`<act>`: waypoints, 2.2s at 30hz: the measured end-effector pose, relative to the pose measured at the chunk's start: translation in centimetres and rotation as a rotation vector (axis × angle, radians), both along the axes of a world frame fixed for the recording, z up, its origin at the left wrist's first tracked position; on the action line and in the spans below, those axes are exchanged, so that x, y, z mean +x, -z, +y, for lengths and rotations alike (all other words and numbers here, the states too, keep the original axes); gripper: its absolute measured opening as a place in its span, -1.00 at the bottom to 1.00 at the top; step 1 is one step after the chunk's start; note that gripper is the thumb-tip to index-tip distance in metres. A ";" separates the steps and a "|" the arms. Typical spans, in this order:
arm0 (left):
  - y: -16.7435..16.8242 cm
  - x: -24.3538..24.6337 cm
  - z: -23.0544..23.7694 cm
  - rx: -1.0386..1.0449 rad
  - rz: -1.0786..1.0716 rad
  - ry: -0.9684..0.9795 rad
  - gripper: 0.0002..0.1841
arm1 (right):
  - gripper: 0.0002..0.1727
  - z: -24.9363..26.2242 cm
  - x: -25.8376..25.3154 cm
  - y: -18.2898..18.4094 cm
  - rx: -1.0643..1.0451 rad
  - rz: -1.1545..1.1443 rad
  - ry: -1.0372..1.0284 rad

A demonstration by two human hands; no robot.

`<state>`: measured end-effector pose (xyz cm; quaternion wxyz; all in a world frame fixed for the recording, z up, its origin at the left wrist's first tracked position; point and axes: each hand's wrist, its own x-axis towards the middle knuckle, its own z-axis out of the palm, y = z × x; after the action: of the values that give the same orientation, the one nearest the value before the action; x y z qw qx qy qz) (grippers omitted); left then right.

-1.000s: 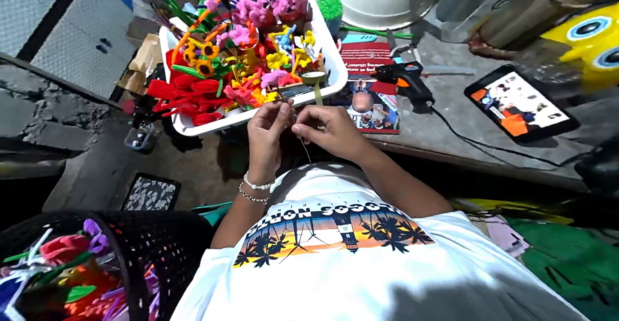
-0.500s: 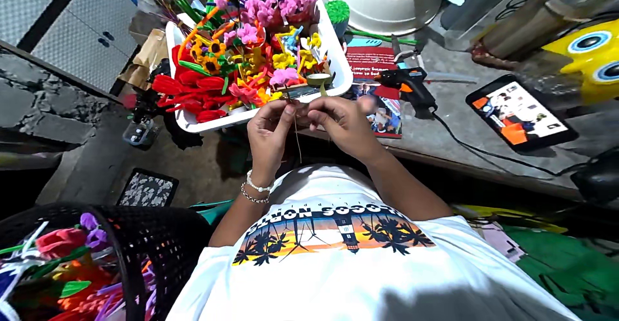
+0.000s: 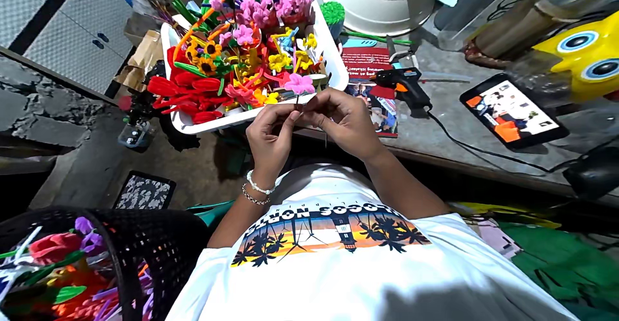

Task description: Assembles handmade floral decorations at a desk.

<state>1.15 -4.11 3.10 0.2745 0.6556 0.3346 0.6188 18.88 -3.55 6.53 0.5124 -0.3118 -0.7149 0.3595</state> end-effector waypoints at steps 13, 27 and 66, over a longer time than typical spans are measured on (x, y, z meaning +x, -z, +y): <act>-0.1 0.2 -0.1 0.031 0.059 -0.018 -0.89 | -0.83 0.1 -0.2 0.3 -0.109 0.093 0.060; -0.1 1.0 -0.6 -0.026 -0.021 0.084 -0.84 | -0.83 -0.3 -1.3 1.1 -0.016 0.048 0.160; -0.6 0.7 -0.9 -0.233 -0.065 0.232 -0.68 | -0.82 1.0 0.7 0.8 0.308 -0.107 0.098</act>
<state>1.86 -5.03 3.73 0.4291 0.6333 0.3171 0.5606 19.62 -2.53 5.71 0.5325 -0.2827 -0.7716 0.2029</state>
